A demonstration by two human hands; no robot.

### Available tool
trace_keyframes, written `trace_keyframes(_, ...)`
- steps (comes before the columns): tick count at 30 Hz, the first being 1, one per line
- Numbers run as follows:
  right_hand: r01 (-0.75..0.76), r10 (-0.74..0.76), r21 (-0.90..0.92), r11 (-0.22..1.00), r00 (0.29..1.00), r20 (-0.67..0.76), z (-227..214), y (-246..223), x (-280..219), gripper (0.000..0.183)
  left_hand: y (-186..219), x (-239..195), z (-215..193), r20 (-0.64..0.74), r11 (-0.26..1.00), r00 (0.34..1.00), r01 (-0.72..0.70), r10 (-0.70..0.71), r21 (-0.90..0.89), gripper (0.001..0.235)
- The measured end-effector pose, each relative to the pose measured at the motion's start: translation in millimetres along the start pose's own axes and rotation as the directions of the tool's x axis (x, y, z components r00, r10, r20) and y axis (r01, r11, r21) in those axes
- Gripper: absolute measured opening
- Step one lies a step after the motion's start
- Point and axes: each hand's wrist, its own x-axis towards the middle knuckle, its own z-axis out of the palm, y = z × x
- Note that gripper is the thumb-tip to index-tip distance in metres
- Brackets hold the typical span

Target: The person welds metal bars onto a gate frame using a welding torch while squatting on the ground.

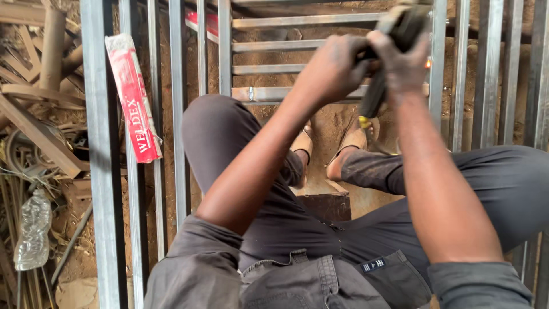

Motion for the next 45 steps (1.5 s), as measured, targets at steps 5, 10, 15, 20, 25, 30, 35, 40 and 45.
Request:
trace_keyframes(5, -0.060, 0.052, -0.276, 0.959, 0.998, -0.036, 54, 5, -9, 0.064, -24, -37, -10, -0.044, 0.971, 0.970, 0.237, -0.238, -0.019, 0.014)
trace_keyframes(10, 0.061, -0.023, -0.617, 0.785, 0.997, 0.069, 29, -5, 6, 0.073, -53, -37, 29, -0.055, 0.955, 0.959, 0.270, -0.278, -0.126, 0.013)
trace_keyframes(15, 0.153, 0.018, -0.850, 0.505, 0.982, 0.188, -31, -23, 34, 0.072, -83, -15, 111, 0.225, 0.751, 0.868, 0.496, -0.443, -0.436, 0.019)
trace_keyframes(20, 0.204, -0.002, -0.979, 0.026, 0.979, 0.204, -81, -15, 62, 0.089, -89, 14, 175, 0.582, 0.253, 0.677, 0.722, -0.450, -0.644, 0.048)
trace_keyframes(25, 0.081, 0.179, -0.989, 0.121, 0.979, 0.102, -94, 31, 68, 0.073, -89, -4, 203, 0.482, 0.269, 0.766, 0.615, -0.424, -0.741, 0.073)
trace_keyframes(30, 0.057, 0.240, -0.995, 0.081, 0.968, 0.075, -107, 40, 64, 0.083, -91, -5, 205, 0.566, 0.286, 0.734, 0.672, -0.374, -0.683, 0.084)
trace_keyframes(35, 0.002, 0.241, -0.999, 0.035, 0.970, 0.011, -115, 42, 73, 0.088, -81, 4, 206, 0.615, 0.257, 0.700, 0.710, -0.364, -0.656, 0.086)
trace_keyframes(40, -0.049, 0.358, -0.999, -0.010, 0.932, -0.049, -117, 52, 72, 0.082, -80, 7, 198, 0.665, 0.271, 0.661, 0.750, -0.347, -0.603, 0.090)
trace_keyframes(45, -0.052, 0.339, -0.999, -0.009, 0.939, -0.052, -120, 66, 80, 0.087, -85, 12, 201, 0.700, 0.272, 0.586, 0.810, -0.408, -0.520, 0.093)
